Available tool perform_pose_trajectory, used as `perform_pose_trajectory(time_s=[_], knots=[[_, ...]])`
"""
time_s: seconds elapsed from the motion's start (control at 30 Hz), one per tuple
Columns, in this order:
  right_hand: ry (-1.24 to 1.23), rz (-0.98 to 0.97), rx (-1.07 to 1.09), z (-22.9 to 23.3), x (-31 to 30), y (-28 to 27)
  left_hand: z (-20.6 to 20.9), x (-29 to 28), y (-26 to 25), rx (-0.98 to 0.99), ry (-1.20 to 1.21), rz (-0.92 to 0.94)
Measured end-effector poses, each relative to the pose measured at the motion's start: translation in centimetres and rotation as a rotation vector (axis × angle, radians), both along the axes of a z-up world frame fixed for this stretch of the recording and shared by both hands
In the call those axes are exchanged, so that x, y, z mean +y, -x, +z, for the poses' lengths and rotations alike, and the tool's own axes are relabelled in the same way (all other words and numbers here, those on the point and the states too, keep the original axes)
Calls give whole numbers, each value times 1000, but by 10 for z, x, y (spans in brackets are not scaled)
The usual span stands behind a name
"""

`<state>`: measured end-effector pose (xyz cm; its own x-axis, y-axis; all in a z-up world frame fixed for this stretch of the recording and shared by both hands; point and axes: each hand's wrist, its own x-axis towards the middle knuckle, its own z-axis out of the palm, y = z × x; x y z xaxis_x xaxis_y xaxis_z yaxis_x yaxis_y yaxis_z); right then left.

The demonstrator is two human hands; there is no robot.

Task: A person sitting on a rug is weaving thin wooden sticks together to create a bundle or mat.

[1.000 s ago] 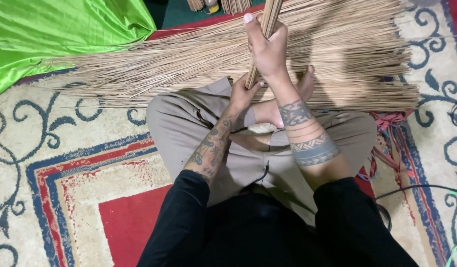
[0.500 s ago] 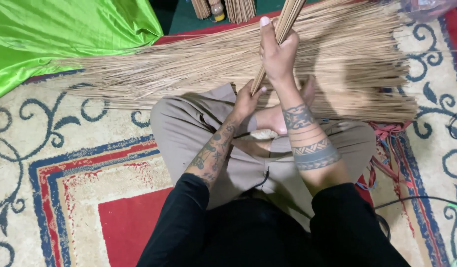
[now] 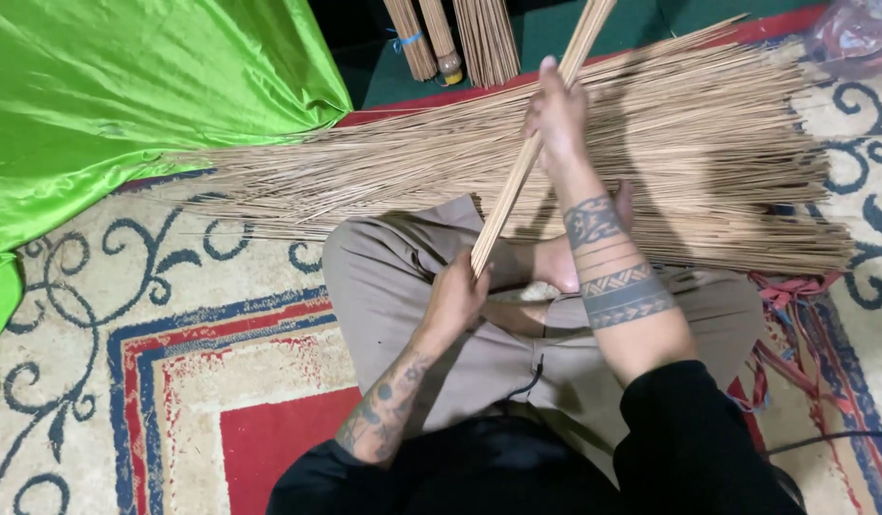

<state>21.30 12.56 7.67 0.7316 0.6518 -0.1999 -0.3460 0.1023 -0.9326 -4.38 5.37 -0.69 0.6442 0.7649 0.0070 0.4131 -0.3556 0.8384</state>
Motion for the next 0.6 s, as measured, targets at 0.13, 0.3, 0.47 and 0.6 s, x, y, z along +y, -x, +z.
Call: perform_pose_trajectory(time_s=[0.13,0.3,0.47,0.6], knots=[[94,320,-108,-73,-9,27,10,7,58,228,-4,109],[260,307,-674,-206,-35,2,-6,42,105,713,-358,180],[466,211,-852,-277,-73,-21,-1,48,100,649,-378,316],[549,305,-1089,-242,-104,-12,-24,58,101,567,-353,414]])
